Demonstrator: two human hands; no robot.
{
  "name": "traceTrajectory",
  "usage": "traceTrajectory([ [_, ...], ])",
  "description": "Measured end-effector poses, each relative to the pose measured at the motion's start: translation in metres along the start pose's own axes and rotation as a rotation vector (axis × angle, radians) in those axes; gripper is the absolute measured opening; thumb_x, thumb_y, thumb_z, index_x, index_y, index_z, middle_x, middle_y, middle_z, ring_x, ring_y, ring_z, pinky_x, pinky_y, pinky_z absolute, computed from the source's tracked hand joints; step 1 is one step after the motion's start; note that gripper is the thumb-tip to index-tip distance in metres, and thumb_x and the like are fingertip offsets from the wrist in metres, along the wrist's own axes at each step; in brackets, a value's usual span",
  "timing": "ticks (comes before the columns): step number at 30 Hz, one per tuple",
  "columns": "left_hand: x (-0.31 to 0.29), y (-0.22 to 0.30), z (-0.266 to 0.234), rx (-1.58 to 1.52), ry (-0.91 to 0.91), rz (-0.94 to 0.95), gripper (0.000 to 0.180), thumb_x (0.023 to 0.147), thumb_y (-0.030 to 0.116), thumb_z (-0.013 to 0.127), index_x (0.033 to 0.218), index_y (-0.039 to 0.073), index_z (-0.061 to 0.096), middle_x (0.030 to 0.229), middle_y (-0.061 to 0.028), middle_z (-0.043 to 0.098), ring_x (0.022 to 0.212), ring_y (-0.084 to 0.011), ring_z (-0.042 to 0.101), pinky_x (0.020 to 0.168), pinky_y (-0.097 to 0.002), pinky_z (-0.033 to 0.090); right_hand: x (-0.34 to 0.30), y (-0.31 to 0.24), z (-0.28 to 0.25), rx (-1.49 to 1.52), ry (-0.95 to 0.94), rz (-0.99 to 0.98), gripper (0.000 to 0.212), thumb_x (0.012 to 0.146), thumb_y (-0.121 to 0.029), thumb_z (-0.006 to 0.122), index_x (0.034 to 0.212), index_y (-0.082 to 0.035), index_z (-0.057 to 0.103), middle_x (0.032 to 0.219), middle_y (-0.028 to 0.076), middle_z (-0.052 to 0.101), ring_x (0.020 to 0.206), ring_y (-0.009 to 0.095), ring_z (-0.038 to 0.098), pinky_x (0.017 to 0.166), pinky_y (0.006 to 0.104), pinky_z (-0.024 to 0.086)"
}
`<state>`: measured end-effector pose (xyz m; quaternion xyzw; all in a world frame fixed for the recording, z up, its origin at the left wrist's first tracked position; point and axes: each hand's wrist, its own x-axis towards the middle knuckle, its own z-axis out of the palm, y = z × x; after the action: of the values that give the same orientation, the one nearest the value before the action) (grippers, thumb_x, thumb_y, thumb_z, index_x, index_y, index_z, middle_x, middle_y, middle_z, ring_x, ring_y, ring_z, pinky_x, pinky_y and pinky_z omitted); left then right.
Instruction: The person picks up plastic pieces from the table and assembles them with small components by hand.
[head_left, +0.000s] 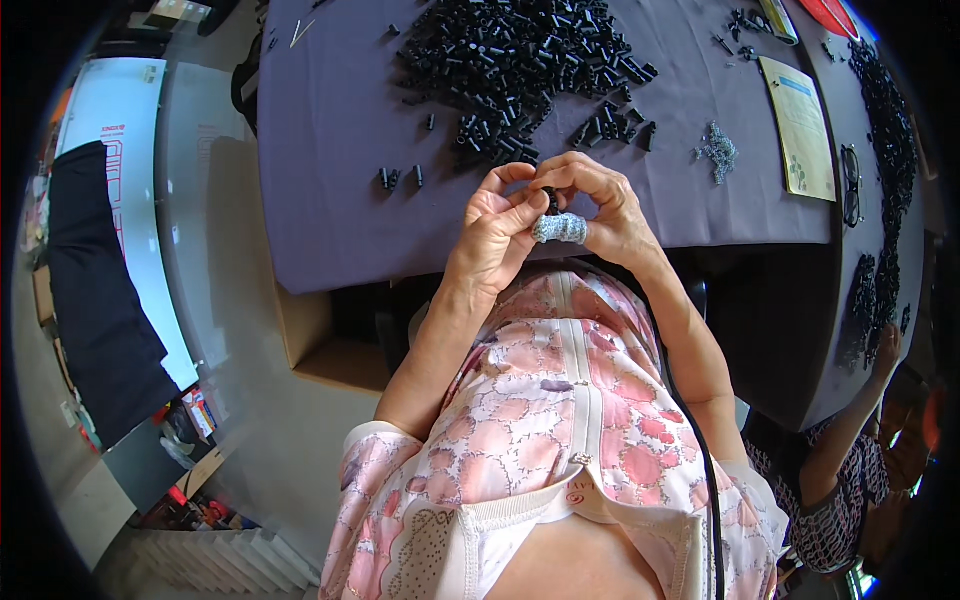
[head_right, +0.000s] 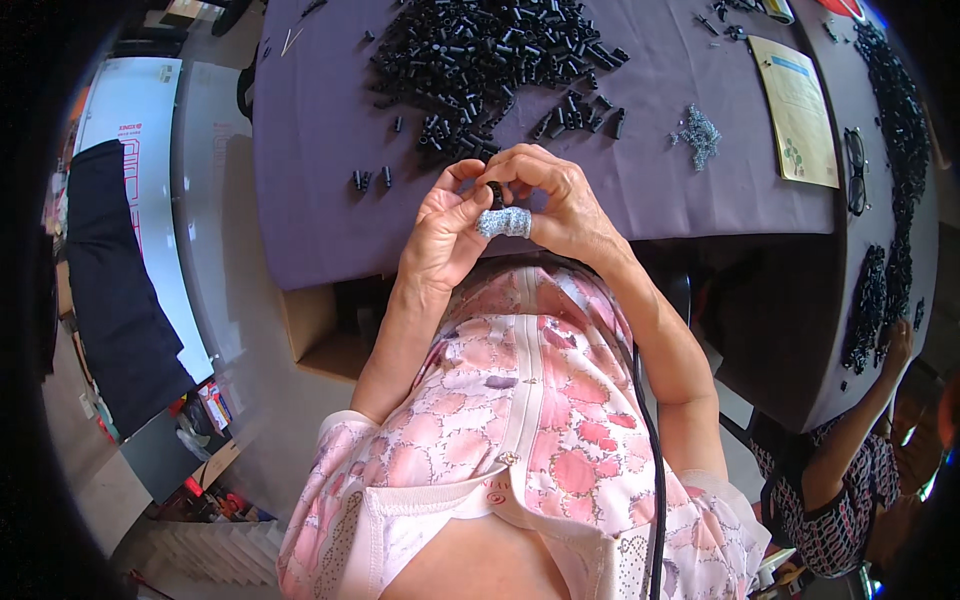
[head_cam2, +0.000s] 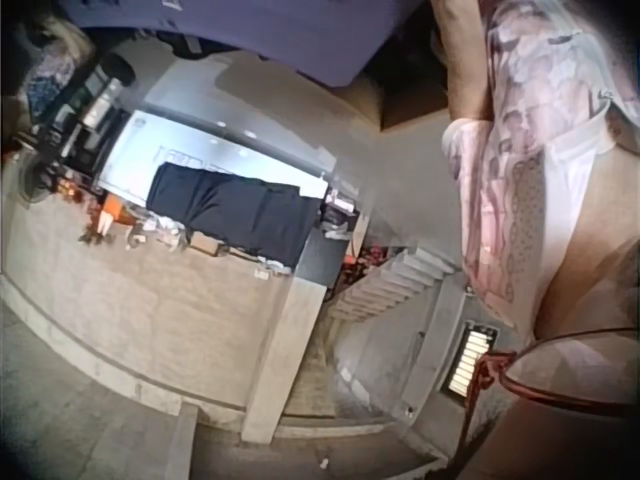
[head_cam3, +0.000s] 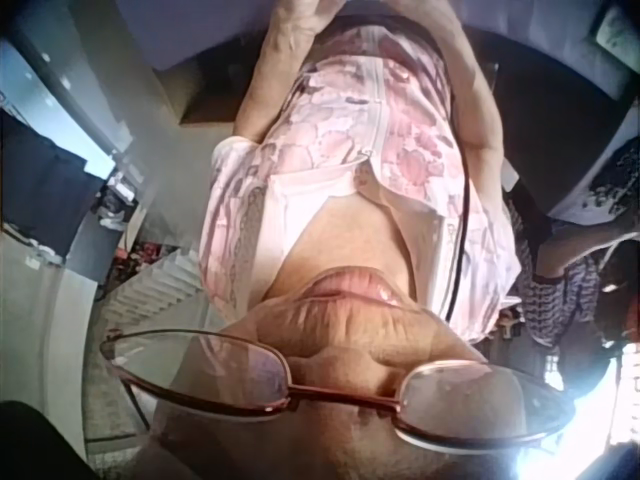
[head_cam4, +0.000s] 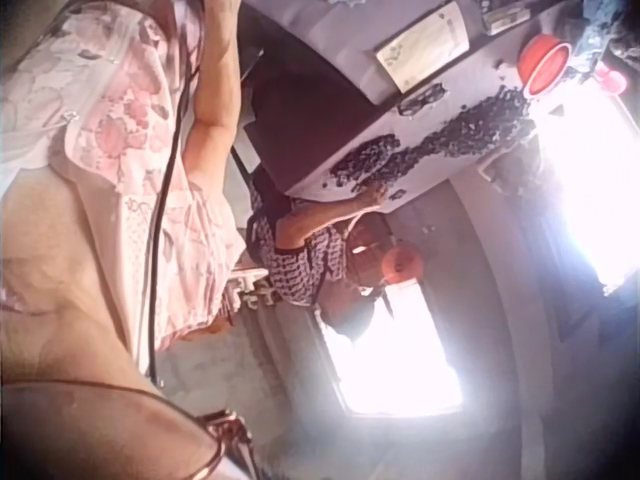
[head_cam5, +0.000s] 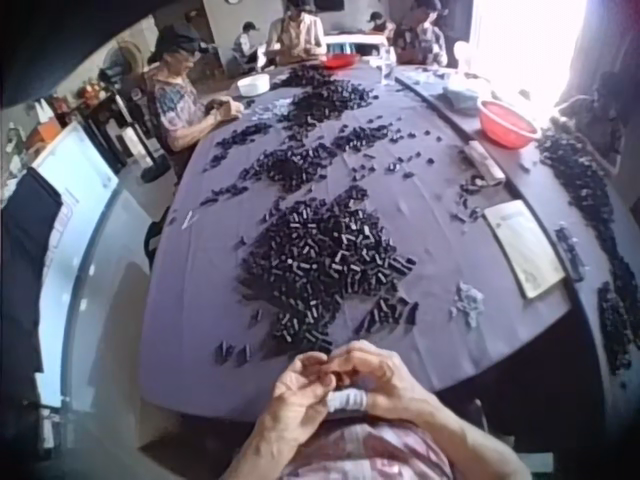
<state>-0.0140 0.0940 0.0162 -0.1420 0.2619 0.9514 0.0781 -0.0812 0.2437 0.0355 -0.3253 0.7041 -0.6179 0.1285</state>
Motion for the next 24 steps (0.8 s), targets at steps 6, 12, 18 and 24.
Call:
traceTrajectory([
  [6,0.003,0.0,0.006,-0.007,-0.04,-0.006,0.035,0.083,-0.004,0.062,0.115,0.004,0.049,0.096,-0.011,0.062,0.09,-0.0209,0.063,0.084,-0.0329,0.051,0.0,-0.001,-0.002,0.007,0.057,-0.053,0.027,0.068,-0.013,0.075,0.09,-0.003,0.062,0.094,0.005,0.063,0.069,0.014,0.055,0.065,0.0277,0.046],
  [12,0.005,-0.004,0.003,-0.077,-0.118,-0.046,0.038,0.083,-0.004,0.062,0.117,0.006,0.048,0.097,-0.0084,0.061,0.096,-0.0204,0.061,0.086,-0.0353,0.051,-0.002,-0.001,-0.007,0.048,0.071,-0.103,0.025,0.071,-0.016,0.075,0.088,-0.003,0.063,0.088,0.007,0.062,0.069,0.015,0.055,0.065,0.0278,0.046],
  [18,-0.001,-0.003,0.004,-0.008,0.066,-0.023,0.034,0.083,-0.004,0.063,0.113,0.006,0.049,0.096,-0.0093,0.062,0.09,-0.019,0.062,0.08,-0.0329,0.053,-0.003,0.007,0.002,0.09,0.073,-0.085,0.023,0.073,-0.011,0.075,0.086,-0.002,0.058,0.086,0.007,0.059,0.079,0.02,0.058,0.072,0.0309,0.047],
  [24,-0.007,0.014,0.006,0.785,0.27,0.276,0.016,0.081,0.001,0.069,0.093,0.003,0.059,0.079,0.0007,0.058,0.068,-0.0049,0.053,0.063,-0.0176,0.043,-0.027,-0.007,-0.017,-0.321,0.118,0.02,0.033,0.071,-0.002,0.073,0.102,-0.003,0.062,0.097,0.01,0.059,0.086,0.024,0.061,0.07,0.0328,0.05],
])
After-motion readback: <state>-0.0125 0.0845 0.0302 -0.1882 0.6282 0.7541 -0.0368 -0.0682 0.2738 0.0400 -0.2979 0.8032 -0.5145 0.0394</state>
